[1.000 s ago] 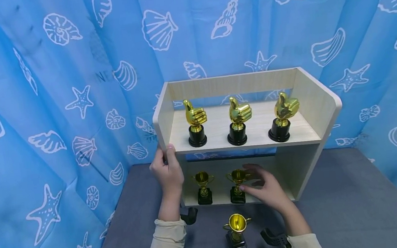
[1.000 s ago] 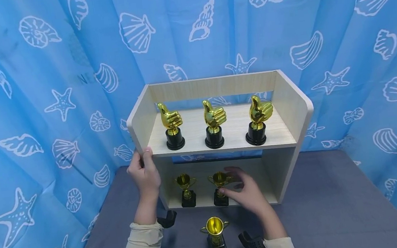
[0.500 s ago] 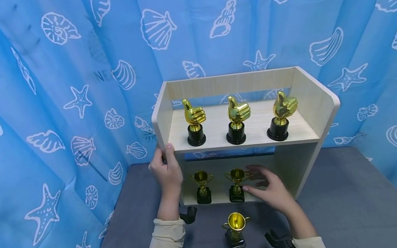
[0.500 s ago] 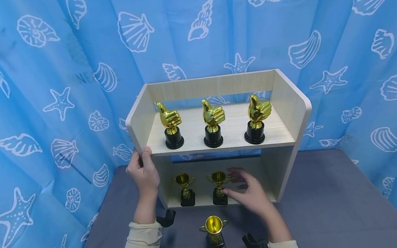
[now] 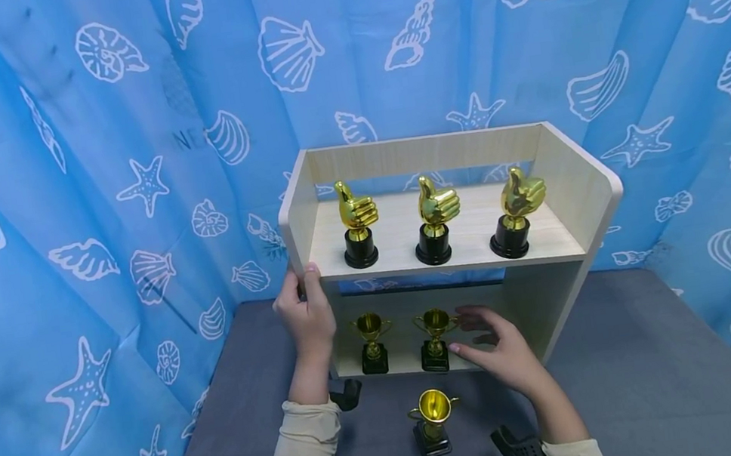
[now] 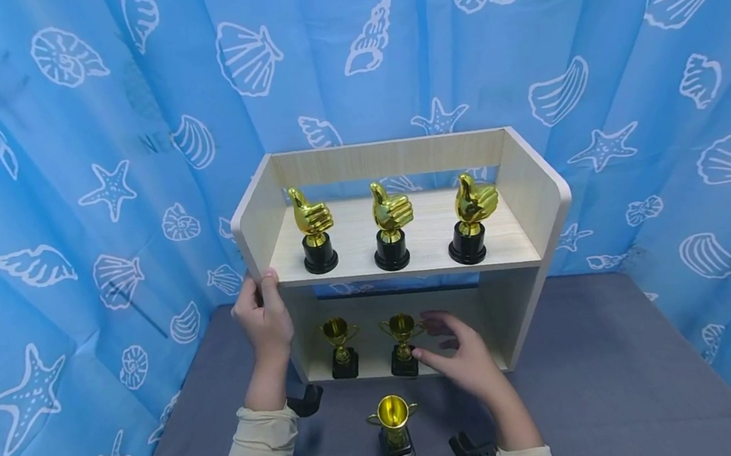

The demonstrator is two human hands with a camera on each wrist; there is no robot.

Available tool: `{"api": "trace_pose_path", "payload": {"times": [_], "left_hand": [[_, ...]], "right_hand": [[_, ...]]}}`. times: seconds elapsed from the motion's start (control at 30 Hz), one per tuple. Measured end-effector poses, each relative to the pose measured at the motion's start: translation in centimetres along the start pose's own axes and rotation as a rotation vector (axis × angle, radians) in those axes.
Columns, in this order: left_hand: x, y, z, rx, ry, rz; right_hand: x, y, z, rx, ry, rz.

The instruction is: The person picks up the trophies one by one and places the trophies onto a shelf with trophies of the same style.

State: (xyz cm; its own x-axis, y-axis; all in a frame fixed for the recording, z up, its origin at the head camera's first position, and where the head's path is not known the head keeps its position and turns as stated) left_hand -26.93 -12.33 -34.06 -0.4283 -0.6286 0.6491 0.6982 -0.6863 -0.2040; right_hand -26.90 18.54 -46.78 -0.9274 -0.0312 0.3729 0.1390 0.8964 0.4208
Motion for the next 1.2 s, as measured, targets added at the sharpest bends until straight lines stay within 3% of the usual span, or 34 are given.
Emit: {"api": "trace_pose_path", "payload": {"times": [0.43,1.2], "left_hand": [[-0.1,0.1,0.0,0.005,0.030,-0.002],[0.0,0.0,-0.1,-0.005,-0.001,0.018]], "right_hand": [[-0.3,0.3,-0.3,0.014,0.003,0.005],[-0.6,1.3,-0.5,-0.028,0.016,0.070]]}}
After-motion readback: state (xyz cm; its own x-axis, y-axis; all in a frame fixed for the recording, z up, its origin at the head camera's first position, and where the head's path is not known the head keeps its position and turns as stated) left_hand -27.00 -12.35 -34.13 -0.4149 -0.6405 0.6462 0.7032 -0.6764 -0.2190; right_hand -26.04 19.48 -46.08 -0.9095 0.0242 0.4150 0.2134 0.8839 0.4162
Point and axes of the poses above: each hand's wrist, its own x-axis towards the middle knuckle, its own y-axis out of the back of the hand, z = x × y, the point moved 6 cm from there along x, towards the middle knuckle, and after that the axes turned 9 degrees about z, right-handed, at the moved point
